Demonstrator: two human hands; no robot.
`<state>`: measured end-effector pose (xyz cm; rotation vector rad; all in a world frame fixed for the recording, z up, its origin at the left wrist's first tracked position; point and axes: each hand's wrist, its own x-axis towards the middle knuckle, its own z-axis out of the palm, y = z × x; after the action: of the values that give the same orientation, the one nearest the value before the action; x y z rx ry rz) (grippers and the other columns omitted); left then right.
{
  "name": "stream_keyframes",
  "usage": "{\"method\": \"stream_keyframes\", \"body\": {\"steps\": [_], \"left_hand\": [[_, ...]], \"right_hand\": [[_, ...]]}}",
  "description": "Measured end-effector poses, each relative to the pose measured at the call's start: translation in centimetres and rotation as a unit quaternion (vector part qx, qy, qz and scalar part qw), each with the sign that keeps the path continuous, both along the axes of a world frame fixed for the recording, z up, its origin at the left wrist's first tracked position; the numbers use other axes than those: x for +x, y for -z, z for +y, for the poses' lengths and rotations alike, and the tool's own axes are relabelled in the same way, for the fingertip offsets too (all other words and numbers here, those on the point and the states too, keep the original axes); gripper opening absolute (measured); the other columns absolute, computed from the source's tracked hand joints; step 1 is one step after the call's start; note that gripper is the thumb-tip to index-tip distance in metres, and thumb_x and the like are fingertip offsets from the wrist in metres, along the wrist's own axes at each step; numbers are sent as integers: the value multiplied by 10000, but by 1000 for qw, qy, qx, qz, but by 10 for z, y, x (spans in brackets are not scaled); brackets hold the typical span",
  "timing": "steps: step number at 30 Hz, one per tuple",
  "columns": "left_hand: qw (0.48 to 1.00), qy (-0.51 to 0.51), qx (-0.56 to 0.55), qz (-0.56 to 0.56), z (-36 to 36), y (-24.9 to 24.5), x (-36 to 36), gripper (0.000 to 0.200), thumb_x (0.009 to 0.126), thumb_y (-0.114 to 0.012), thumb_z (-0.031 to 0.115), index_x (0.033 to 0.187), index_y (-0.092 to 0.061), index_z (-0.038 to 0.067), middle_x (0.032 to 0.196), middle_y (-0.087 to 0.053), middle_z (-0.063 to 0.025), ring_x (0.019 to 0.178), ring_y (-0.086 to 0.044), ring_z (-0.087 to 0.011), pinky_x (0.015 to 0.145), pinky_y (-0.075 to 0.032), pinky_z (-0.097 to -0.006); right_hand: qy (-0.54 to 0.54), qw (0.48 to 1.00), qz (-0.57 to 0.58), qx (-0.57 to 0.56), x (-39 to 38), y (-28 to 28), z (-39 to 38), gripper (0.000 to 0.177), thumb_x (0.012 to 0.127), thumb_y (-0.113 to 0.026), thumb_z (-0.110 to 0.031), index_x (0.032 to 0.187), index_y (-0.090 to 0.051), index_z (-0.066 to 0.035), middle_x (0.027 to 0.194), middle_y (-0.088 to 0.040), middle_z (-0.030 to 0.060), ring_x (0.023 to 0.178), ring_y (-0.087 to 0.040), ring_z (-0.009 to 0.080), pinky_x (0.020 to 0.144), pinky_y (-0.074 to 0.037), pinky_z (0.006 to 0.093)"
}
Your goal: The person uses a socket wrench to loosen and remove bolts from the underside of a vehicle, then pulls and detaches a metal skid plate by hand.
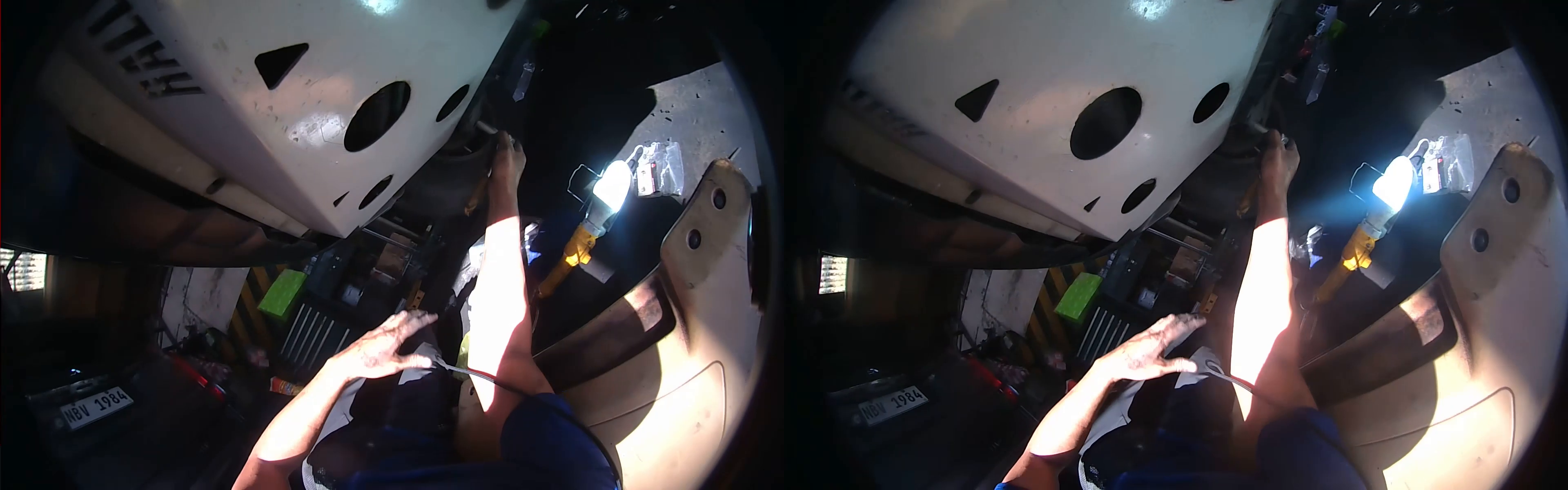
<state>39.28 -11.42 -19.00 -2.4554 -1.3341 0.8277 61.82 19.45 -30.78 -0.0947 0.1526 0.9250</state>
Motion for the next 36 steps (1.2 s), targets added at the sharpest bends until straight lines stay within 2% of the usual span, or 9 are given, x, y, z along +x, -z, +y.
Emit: {"method": "stream_keyframes", "body": {"steps": [4,6,11,14,16,21,25,32,36], "left_hand": [[976,-47,180,-117,35,-23,-1,761,965,-699,465,1515,-439,8,1462,-535,-246,1363,-528,-367,1164,-401,-434],[960,-84,195,-183,60,-20,-18,773,975,-696,448,1523,-418,-21,1461,-538,-266,1379,-521,-358,1177,-387,-438],[917,-248,95,-298,86,-10,-54,998,994,-691,406,1613,-74,-76,1675,-178,-282,1554,-236,-321,1218,-318,-410],[843,-314,14,-437,66,-19,-58,812,1011,-690,259,1587,-211,-53,1506,-502,-225,1401,-476,-270,1170,-373,-410],[884,-248,96,-383,44,-27,-57,607,1037,-629,198,1525,-339,-17,1231,-658,-140,1150,-598,-202,998,-485,-342],[848,-255,275,-375,-9,-55,-69,312,1027,-487,204,1237,-566,-12,835,-518,-36,755,-492,-91,763,-506,-285],[896,-84,426,-98,-31,-87,-51,349,1039,-533,278,1188,-652,-14,1126,-701,-261,1029,-683,-461,801,-555,-475],[848,-101,503,132,-53,-89,4,314,997,-646,319,1099,-719,31,958,-745,-202,879,-735,-387,761,-583,-458],[874,-107,465,90,-53,-106,11,318,998,-656,335,1128,-712,50,966,-740,-200,886,-720,-411,756,-559,-462]], "right_hand": [[-135,977,-140,86,-82,-3,0,257,909,-648,-226,956,-698,22,790,-645,110,582,-604,210,517,-520,355],[-315,929,-130,142,-107,-26,-45,238,902,-634,-218,949,-707,3,766,-628,100,564,-588,212,501,-526,375],[-478,813,-150,296,-187,-57,-84,230,870,-674,-208,891,-679,21,700,-650,126,566,-677,237,565,-615,369],[-327,784,-124,513,-254,-54,-84,280,1000,-563,-230,956,-685,18,819,-674,114,689,-703,246,656,-622,387],[-344,761,-69,546,-263,-68,-101,367,1057,-478,-269,1113,-657,47,913,-695,164,760,-731,267,767,-648,414],[-403,778,-34,480,-243,-113,-152,390,1075,-495,-304,1248,-568,38,915,-709,239,814,-744,341,776,-638,452],[-376,781,25,497,-248,-130,-173,354,1053,-514,-295,1202,-542,25,891,-720,233,785,-744,345,747,-635,445],[-453,732,94,500,-247,-139,-194,355,1025,-509,-334,1130,-543,3,886,-709,216,866,-725,364,854,-586,490],[-426,763,92,477,-239,-142,-202,316,1032,-546,-294,1126,-541,9,840,-705,193,821,-730,328,811,-596,451]]}}
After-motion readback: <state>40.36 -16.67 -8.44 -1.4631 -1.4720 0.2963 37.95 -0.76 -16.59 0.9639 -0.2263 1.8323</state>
